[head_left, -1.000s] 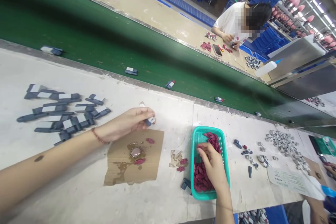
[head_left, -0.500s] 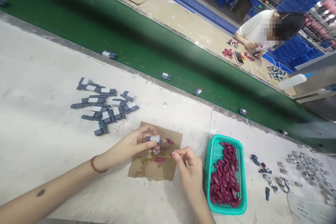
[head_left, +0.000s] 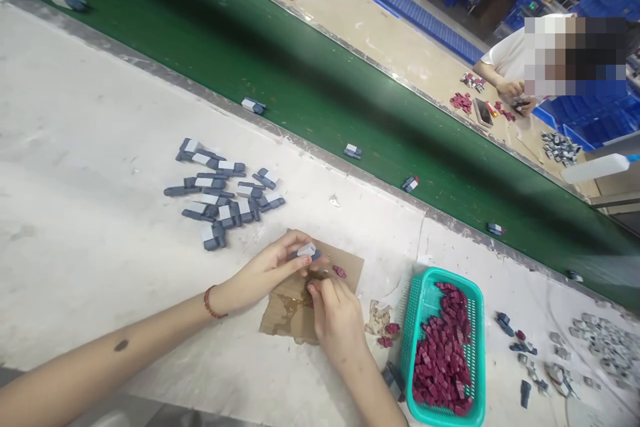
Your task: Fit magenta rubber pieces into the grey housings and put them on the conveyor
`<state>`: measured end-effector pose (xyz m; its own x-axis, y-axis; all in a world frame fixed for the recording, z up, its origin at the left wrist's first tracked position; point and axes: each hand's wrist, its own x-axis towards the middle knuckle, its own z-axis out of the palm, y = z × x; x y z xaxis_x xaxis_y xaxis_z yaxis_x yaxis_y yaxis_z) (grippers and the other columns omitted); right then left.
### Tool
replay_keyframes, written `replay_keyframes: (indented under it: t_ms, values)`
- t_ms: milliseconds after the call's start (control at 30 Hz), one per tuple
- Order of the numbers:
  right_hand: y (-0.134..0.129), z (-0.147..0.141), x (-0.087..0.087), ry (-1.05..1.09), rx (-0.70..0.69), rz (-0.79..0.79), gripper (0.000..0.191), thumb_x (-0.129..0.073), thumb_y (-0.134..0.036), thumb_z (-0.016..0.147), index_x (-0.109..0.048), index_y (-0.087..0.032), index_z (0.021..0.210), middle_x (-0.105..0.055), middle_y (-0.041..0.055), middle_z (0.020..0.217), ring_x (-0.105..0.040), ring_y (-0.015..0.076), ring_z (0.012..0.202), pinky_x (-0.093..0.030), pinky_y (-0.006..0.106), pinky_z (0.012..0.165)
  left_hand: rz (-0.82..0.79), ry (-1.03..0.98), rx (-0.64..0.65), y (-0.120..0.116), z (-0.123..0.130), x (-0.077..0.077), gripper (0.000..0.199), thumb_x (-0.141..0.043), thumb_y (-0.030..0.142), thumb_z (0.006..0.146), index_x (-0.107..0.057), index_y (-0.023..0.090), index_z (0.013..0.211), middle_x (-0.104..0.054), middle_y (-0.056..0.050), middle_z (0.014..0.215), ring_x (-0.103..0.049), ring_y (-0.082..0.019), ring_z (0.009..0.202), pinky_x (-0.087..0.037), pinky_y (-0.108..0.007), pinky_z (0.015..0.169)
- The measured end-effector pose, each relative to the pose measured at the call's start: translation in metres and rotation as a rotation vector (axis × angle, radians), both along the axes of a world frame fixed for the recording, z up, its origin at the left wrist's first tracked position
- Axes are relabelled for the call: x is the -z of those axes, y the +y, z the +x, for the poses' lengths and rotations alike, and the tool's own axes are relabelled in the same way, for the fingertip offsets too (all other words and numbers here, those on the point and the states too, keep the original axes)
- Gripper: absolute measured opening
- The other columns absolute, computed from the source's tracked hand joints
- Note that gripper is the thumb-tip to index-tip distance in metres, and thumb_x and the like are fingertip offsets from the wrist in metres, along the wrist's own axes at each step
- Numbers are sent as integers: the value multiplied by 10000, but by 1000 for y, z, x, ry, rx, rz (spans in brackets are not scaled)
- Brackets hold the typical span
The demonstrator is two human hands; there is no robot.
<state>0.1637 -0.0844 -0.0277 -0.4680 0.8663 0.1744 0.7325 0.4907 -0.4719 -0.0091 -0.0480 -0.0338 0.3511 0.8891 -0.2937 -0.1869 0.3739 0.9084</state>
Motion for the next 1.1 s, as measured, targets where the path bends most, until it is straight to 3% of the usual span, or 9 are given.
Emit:
replay_keyframes:
  t_ms: [67, 167, 267, 400, 500, 667, 833, 1100]
  values:
    - [1, -1, -2, -10, 5, 6, 325, -288, -162, 1008, -514, -219, 782, -627, 49, 684, -596, 194, 621, -455, 293, 564, -1, 48, 50, 0, -1, 0, 339, -604, 498, 852, -531, 197, 989, -690, -57, 886, -642, -170, 677, -522, -302, 643]
    - [2, -2, -2, -10, -1, 22, 331, -268, -156, 1008, -510, -218, 789, -621, 51, 673, -586, 196, 601, -446, 294, 547, 9, 86, 77, 1, -1, -3, 326, -593, 494, 850, -583, 184, 950, -694, -61, 872, -632, -182, 714, -519, -286, 613]
    - [1, -4, 1, -2, 10, 51, 344, -252, -158, 1004, -501, -219, 775, -610, 52, 661, -577, 201, 593, -438, 297, 539, 54, 146, 1, 2, 0, -6, 285, -656, 456, 803, -627, 183, 881, -702, -61, 866, -648, -213, 806, -538, -297, 679]
    - [-1, -2, 3, 35, 57, -47, 315, -299, -172, 992, -502, -221, 756, -605, 43, 654, -569, 189, 594, -433, 286, 543, 92, 149, -46, -1, 3, -4, 264, -677, 428, 793, -633, 189, 898, -734, -79, 927, -680, -246, 907, -551, -347, 830]
    - [-1, 1, 1, 221, 103, -232, 269, -367, -203, 971, -529, -213, 756, -613, 31, 659, -566, 168, 593, -439, 270, 550, 125, 157, -33, -6, 4, 1, 268, -642, 426, 828, -626, 191, 955, -742, -96, 992, -690, -257, 964, -550, -364, 885]
    - [4, 7, -5, 752, 387, -573, 252, -531, -393, 908, -583, -201, 754, -547, -30, 558, -497, 116, 493, -410, 222, 473, 255, 301, 19, -12, 4, 6, 253, -598, 382, 860, -673, 191, 1007, -749, -93, 1035, -703, -249, 952, -568, -315, 828]
    - [7, 7, -5, 964, 522, -604, 346, -646, -527, 804, -618, -188, 737, -514, -41, 528, -458, 107, 471, -382, 217, 439, 391, 396, 71, -12, 4, 4, 203, -579, 319, 868, -719, 220, 979, -770, -60, 998, -710, -224, 878, -552, -302, 830]
    - [8, 0, -6, 937, 456, -601, 339, -614, -512, 835, -602, -194, 718, -511, -41, 530, -464, 109, 475, -417, 224, 460, 464, 417, 102, -14, 3, 4, 216, -561, 308, 883, -728, 224, 993, -773, -66, 976, -702, -223, 843, -549, -309, 815]
